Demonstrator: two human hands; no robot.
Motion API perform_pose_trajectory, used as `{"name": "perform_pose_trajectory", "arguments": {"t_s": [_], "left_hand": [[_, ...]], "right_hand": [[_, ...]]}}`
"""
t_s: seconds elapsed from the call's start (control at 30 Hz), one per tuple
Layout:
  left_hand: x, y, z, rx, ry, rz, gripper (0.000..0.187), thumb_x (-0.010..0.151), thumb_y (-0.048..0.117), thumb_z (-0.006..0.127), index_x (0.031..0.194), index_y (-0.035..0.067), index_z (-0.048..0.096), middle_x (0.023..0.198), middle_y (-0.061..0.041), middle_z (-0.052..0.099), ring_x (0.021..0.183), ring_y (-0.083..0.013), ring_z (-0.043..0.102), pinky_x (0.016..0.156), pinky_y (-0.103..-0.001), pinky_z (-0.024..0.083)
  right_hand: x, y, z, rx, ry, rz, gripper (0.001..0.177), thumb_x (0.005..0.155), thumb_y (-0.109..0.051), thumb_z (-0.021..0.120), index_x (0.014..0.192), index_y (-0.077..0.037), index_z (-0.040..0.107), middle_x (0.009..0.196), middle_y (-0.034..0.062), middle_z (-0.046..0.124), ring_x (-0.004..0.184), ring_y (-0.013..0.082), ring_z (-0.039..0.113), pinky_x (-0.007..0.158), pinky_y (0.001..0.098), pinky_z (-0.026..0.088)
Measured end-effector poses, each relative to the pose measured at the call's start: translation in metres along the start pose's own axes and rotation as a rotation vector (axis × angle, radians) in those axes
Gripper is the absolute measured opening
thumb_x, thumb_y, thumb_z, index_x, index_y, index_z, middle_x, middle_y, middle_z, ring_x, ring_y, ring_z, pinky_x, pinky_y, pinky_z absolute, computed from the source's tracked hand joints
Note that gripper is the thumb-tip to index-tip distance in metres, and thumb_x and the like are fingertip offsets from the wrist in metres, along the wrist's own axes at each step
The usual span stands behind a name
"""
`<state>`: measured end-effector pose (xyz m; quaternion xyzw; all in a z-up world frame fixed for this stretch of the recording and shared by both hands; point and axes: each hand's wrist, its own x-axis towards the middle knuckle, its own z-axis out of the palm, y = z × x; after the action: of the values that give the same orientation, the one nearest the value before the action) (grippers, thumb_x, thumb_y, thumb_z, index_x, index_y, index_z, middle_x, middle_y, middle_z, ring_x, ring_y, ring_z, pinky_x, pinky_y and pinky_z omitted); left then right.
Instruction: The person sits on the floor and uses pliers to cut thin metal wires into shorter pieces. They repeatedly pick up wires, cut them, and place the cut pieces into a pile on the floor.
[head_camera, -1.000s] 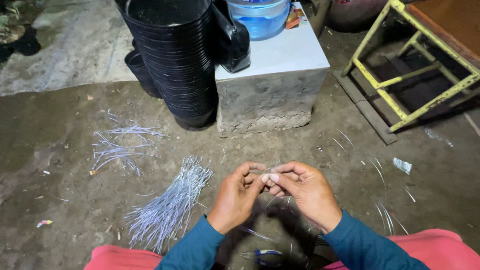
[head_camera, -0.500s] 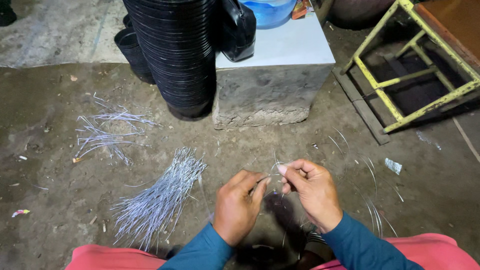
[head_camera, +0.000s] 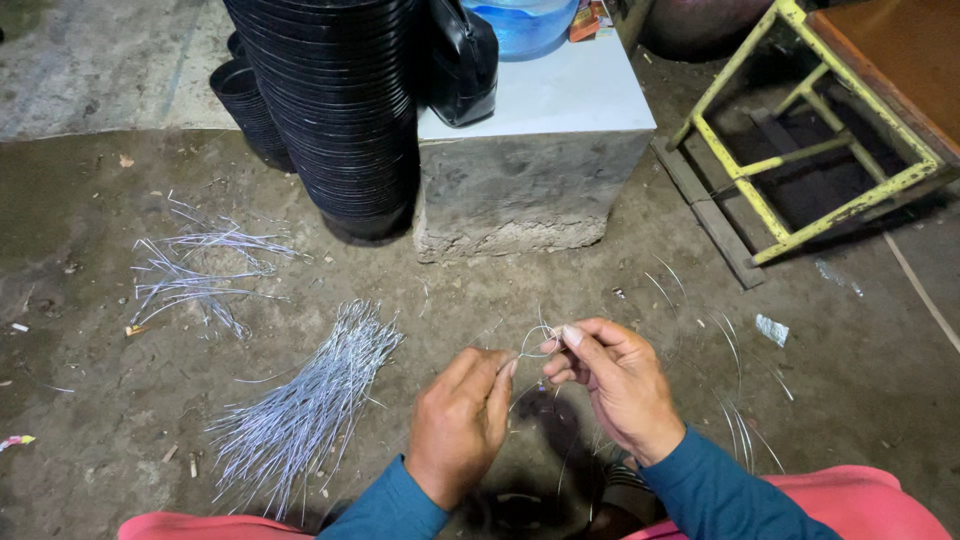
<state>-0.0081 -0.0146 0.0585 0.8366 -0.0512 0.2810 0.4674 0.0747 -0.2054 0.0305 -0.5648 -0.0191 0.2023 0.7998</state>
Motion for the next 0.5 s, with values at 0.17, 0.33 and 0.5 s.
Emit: {"name": "perform_pose_trajectory", "arguments": {"t_s": [0.17,0.33,0.5], "left_hand": [[0.001,0.002,0.000,-0.076,-0.032,-0.078,0.012,0.090,0.004,0.072,0.101,0.002,0.074,0.088,-0.012,0.070,0.073,-0.0279,0.071,0.063,-0.034,0.055],[0.000,0.002,0.001,-0.069,-0.021,-0.048,0.013,0.087,0.004,0.074,0.100,0.001,0.074,0.087,-0.012,0.070,0.073,-0.0280,0.070,0.063,-0.033,0.055],[0.000,0.002,0.000,-0.102,-0.033,-0.078,0.011,0.087,0.004,0.076,0.098,0.001,0.074,0.084,-0.011,0.071,0.069,-0.0258,0.070,0.061,-0.032,0.055]], "right_hand": [[-0.003,0.004,-0.005,0.109,-0.062,0.031,0.021,0.102,-0.013,0.054,0.109,0.003,0.066,0.099,0.0190,0.076,0.087,0.0239,0.075,0.077,0.0376,0.062],[-0.006,0.012,-0.002,0.106,-0.067,0.050,0.020,0.104,-0.014,0.054,0.110,0.002,0.064,0.099,0.0174,0.075,0.087,0.0231,0.075,0.077,0.0355,0.061],[-0.006,0.013,-0.002,0.086,-0.061,0.055,0.019,0.103,-0.015,0.055,0.108,0.001,0.064,0.097,0.0166,0.075,0.086,0.0226,0.076,0.076,0.0352,0.062]]}}
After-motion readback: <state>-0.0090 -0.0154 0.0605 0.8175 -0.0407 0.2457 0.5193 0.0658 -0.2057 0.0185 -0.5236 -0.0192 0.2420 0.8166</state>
